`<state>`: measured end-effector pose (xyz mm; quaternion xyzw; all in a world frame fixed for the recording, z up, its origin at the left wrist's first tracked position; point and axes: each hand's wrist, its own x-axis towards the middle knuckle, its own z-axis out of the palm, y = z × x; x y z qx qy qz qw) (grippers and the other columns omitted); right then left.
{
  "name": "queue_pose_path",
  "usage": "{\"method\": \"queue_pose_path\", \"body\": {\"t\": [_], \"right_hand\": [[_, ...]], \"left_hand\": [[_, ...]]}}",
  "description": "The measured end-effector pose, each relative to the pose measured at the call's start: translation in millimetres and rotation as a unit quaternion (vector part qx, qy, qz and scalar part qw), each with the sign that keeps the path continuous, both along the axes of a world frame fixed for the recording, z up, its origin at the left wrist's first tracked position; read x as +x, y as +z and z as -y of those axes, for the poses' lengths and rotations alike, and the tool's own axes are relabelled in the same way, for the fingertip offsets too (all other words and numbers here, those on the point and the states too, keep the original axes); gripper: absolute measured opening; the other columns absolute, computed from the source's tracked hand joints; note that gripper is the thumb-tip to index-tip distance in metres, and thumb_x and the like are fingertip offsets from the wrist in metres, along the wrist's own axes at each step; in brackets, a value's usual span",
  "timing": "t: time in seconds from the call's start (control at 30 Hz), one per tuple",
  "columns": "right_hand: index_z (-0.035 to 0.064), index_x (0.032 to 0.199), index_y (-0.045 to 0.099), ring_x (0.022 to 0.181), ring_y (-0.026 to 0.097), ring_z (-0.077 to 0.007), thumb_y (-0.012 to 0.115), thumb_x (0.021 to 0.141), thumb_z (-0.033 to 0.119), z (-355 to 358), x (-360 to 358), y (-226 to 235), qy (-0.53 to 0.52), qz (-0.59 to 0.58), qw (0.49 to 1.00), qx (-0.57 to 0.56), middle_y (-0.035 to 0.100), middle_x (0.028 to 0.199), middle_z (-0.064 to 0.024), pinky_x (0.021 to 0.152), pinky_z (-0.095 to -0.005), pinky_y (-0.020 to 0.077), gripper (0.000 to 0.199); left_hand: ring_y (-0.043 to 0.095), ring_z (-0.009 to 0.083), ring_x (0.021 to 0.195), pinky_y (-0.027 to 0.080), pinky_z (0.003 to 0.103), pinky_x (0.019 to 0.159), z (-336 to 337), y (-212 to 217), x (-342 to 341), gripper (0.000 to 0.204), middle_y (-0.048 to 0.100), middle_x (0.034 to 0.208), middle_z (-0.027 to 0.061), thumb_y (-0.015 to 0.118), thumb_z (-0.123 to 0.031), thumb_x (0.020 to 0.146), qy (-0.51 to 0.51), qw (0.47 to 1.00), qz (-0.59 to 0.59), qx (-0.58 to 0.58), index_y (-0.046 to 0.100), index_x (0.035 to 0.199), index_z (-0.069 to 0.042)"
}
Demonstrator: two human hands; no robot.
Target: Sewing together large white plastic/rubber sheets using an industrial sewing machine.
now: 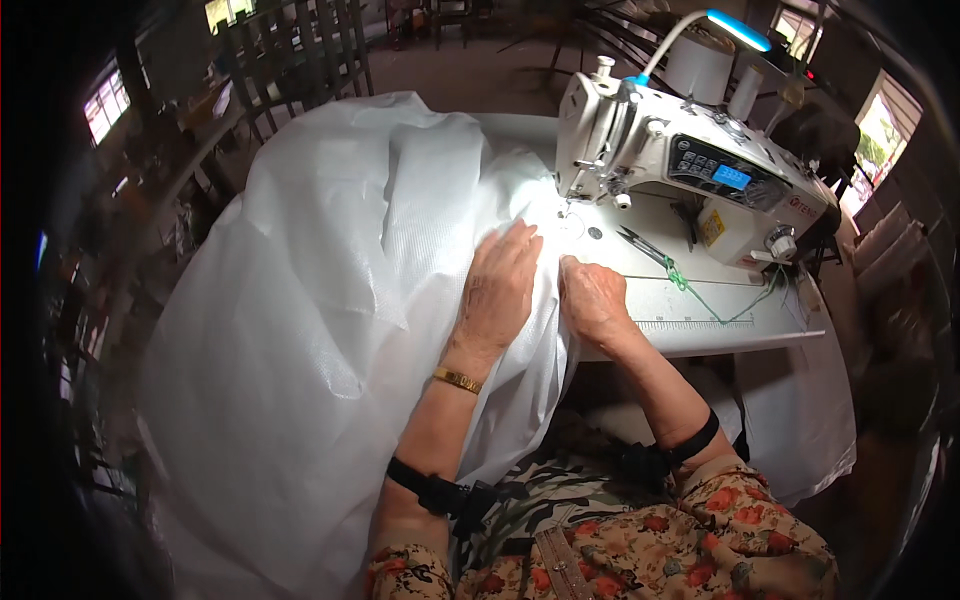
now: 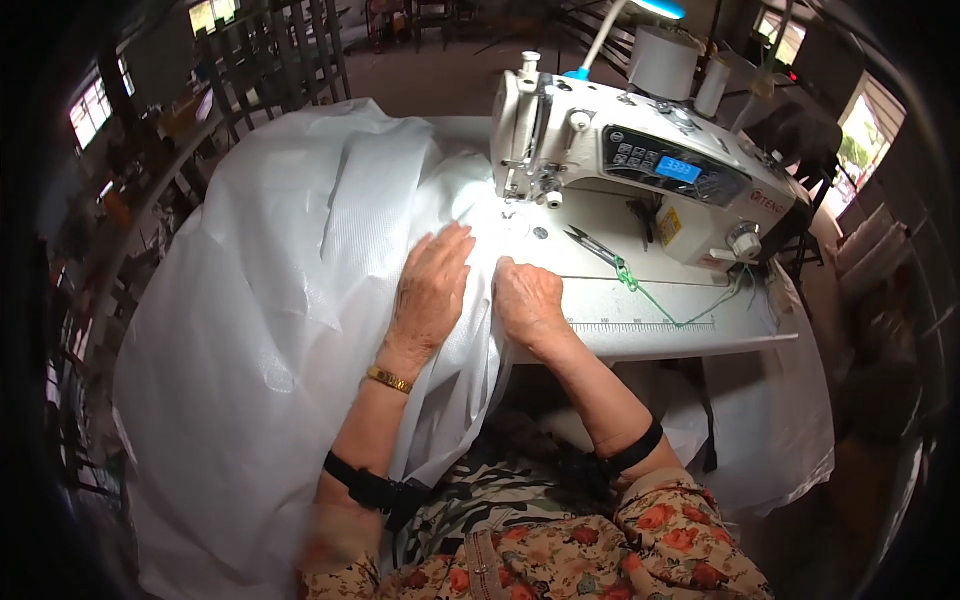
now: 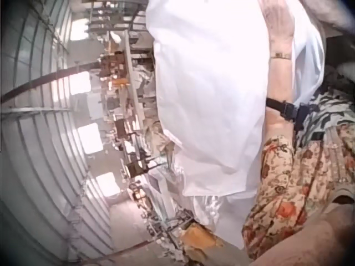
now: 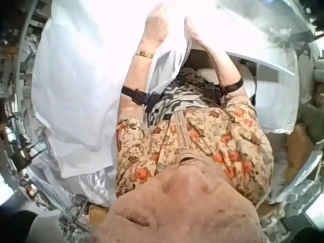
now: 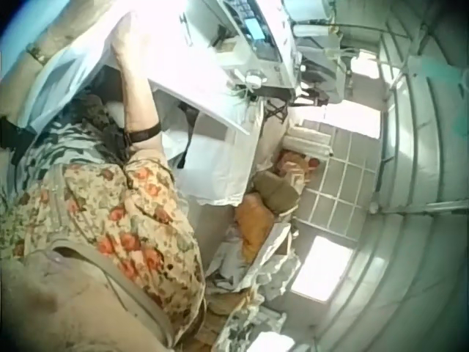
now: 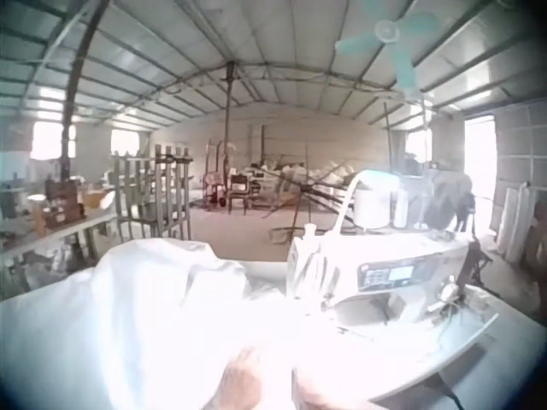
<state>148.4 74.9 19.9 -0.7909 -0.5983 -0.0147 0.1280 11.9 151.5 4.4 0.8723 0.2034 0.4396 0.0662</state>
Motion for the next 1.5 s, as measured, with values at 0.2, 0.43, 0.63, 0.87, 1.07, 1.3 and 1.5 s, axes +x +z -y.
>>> {"method": "queue_pose_path", "body": {"t": [0.2, 0.43, 0.63, 0.87, 1.07, 1.3, 1.5], "right_hand": [[-0.0014, 0.084, 0.059, 0.066, 0.065, -0.0420, 0.053, 0.087, 0.013, 10, -1, -3, 0.017, -0.028, 0.997, 0.066, 0.065, 0.069, -0.0236, 0.061, -0.0513, 0.0497, 0.016], [0.0029, 0.083, 0.061, 0.063, 0.061, -0.0379, 0.059, 0.088, 0.021, 36, 9, -6, 0.130, -0.070, 0.979, 0.144, 0.062, 0.068, -0.0175, 0.061, -0.0469, 0.0434, 0.019], [0.0043, 0.089, 0.064, 0.094, 0.058, -0.0272, 0.065, 0.084, 0.020, 43, 23, -13, 0.159, -0.031, 0.975, 0.151, 0.062, 0.102, -0.0119, 0.076, -0.0416, 0.0406, 0.016], [0.0025, 0.102, 0.065, 0.102, 0.055, -0.0274, 0.066, 0.082, 0.016, 49, 35, -23, 0.234, -0.047, 0.937, 0.255, 0.060, 0.109, -0.0113, 0.089, -0.0420, 0.0423, 0.023], [0.0028, 0.103, 0.064, 0.105, 0.055, -0.0282, 0.066, 0.083, 0.016, 52, 38, -22, 0.243, -0.068, 0.934, 0.254, 0.059, 0.111, -0.0119, 0.090, -0.0426, 0.0423, 0.024], [0.0043, 0.103, 0.062, 0.107, 0.055, -0.0293, 0.065, 0.084, 0.016, 55, 39, -22, 0.247, -0.077, 0.936, 0.239, 0.058, 0.110, -0.0118, 0.093, -0.0436, 0.0421, 0.023], [0.0046, 0.103, 0.062, 0.105, 0.056, -0.0293, 0.066, 0.083, 0.016, 62, 39, -23, 0.269, -0.082, 0.929, 0.240, 0.058, 0.110, -0.0117, 0.093, -0.0435, 0.0424, 0.024]], "left_hand": [[0.059, 0.0357, 0.103, 0.047, 0.042, 0.088, 2, 5, 22, 0.017, 0.066, 0.101, 0.0164, 0.053, -0.007, 0.091, -0.099, 0.982, -0.044, -0.152, 0.065, 0.103, 0.000], [0.055, 0.0318, 0.094, 0.047, 0.040, 0.084, -6, 9, 31, 0.015, 0.063, 0.093, 0.0116, 0.055, -0.014, 0.091, -0.095, 0.981, -0.135, -0.101, 0.064, 0.092, -0.001], [0.056, 0.0304, 0.105, 0.044, 0.040, 0.092, 0, 9, 30, 0.014, 0.064, 0.109, 0.0103, 0.059, -0.014, 0.090, -0.080, 0.986, -0.135, -0.060, 0.064, 0.095, -0.002], [0.055, 0.0286, 0.113, 0.039, 0.040, 0.097, 8, 7, 32, 0.021, 0.061, 0.118, 0.0103, 0.063, -0.011, 0.088, -0.061, 0.987, -0.120, -0.082, 0.059, 0.107, -0.005], [0.056, 0.0274, 0.112, 0.038, 0.040, 0.098, 8, 5, 34, 0.027, 0.061, 0.118, 0.0092, 0.064, -0.011, 0.088, -0.055, 0.988, -0.135, -0.054, 0.060, 0.114, -0.006], [0.055, 0.0265, 0.116, 0.038, 0.041, 0.098, 9, -1, 31, 0.027, 0.060, 0.120, 0.0088, 0.062, -0.014, 0.088, -0.049, 0.987, -0.147, -0.053, 0.059, 0.114, -0.006], [0.055, 0.0279, 0.115, 0.039, 0.040, 0.098, 17, -3, 25, 0.028, 0.061, 0.122, 0.0095, 0.063, -0.011, 0.088, -0.060, 0.987, -0.143, -0.048, 0.060, 0.116, -0.006]]}}
